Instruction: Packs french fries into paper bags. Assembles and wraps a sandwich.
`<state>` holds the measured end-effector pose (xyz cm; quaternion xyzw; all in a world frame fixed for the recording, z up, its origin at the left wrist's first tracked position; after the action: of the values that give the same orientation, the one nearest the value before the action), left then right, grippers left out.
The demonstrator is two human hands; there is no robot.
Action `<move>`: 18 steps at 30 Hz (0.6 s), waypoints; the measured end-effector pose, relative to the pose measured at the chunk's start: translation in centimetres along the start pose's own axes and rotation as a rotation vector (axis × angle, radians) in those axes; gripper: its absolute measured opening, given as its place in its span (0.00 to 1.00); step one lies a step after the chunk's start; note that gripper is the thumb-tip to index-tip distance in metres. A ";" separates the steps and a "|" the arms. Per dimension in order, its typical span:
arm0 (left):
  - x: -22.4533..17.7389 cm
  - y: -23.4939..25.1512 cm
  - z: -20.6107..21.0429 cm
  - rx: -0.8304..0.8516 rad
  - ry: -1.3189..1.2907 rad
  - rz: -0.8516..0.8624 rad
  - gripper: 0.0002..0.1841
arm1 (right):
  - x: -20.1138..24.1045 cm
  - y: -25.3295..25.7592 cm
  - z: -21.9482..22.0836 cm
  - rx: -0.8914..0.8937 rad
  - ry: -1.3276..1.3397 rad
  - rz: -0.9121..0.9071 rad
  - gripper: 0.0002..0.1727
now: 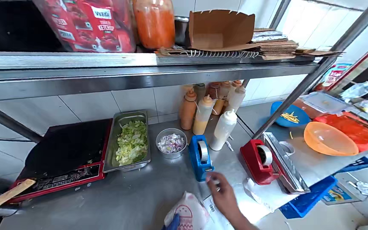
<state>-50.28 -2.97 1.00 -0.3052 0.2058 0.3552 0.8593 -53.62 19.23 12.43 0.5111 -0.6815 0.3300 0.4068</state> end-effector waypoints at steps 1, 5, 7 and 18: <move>0.3 1.0 1.5 0.091 -0.169 0.017 0.20 | -0.7 1.4 -1.9 -0.057 0.043 0.057 0.23; 0.8 6.1 5.9 0.333 -0.490 0.092 0.26 | -4.4 6.4 -1.9 0.051 0.266 0.426 0.32; 0.9 8.4 6.8 0.332 -0.528 0.111 0.28 | -4.8 8.0 -0.7 0.090 0.256 0.473 0.29; -0.5 9.9 5.2 0.224 -0.518 0.155 0.27 | -5.8 0.2 -1.6 0.026 0.309 0.509 0.16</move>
<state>-57.19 5.84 1.26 -0.0909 0.0400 0.4610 0.8818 -52.64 23.22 7.96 0.2726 -0.7134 0.5039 0.4036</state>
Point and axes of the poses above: each hand's wrist, its own y-axis towards the middle knuckle, its own z-axis out of the palm, x = y × z, the point moved 10 cm from there along y, towards the middle knuckle, and after that the axes turned 9 degrees about x, right-handed, at the moved point
